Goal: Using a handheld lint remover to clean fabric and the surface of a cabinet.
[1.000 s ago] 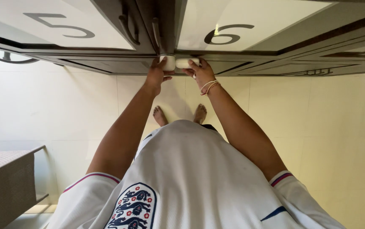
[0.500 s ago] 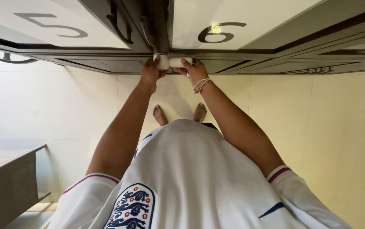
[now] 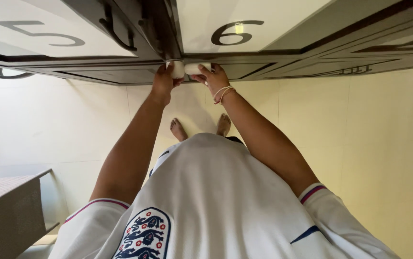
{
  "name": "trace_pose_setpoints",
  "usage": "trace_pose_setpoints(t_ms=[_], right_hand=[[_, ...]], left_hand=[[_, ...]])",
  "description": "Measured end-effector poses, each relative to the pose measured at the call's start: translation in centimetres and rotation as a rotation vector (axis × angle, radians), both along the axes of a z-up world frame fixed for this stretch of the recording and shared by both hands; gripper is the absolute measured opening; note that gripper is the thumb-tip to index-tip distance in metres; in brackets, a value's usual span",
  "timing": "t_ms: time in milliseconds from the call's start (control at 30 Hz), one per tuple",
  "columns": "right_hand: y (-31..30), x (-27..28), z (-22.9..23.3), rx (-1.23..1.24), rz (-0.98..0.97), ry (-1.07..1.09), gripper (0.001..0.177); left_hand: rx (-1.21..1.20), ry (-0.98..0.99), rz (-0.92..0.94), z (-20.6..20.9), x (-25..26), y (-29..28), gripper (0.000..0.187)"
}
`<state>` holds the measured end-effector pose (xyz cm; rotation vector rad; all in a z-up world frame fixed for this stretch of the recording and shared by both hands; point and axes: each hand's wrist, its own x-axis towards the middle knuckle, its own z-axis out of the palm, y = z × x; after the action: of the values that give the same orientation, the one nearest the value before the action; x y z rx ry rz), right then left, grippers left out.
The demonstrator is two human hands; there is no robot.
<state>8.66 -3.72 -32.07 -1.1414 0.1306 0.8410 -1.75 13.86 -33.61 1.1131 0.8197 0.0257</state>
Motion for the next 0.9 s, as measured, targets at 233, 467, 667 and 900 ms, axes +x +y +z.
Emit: trace_pose_setpoints(t_ms=[233, 467, 667, 900], right_hand=[[-0.7, 0.0, 1.6, 0.006, 0.005, -0.031, 0.056], [-1.3, 0.2, 0.2, -0.005, -0.046, -0.025, 0.053], [-2.0, 0.7, 0.8, -0.028, -0.068, -0.003, 0.058], [-3.3, 1.4, 1.3, -0.086, -0.092, 0.027, 0.065]], left_hand=[[0.015, 0.031, -0.032, 2.0, 0.5, -0.6, 0.043], [0.018, 0.032, -0.066, 2.2, 0.7, -1.4, 0.044], [0.004, 0.003, -0.069, 1.2, 1.7, -2.0, 0.043], [-0.004, 0.0, -0.1, 1.1, 2.4, -2.9, 0.041]])
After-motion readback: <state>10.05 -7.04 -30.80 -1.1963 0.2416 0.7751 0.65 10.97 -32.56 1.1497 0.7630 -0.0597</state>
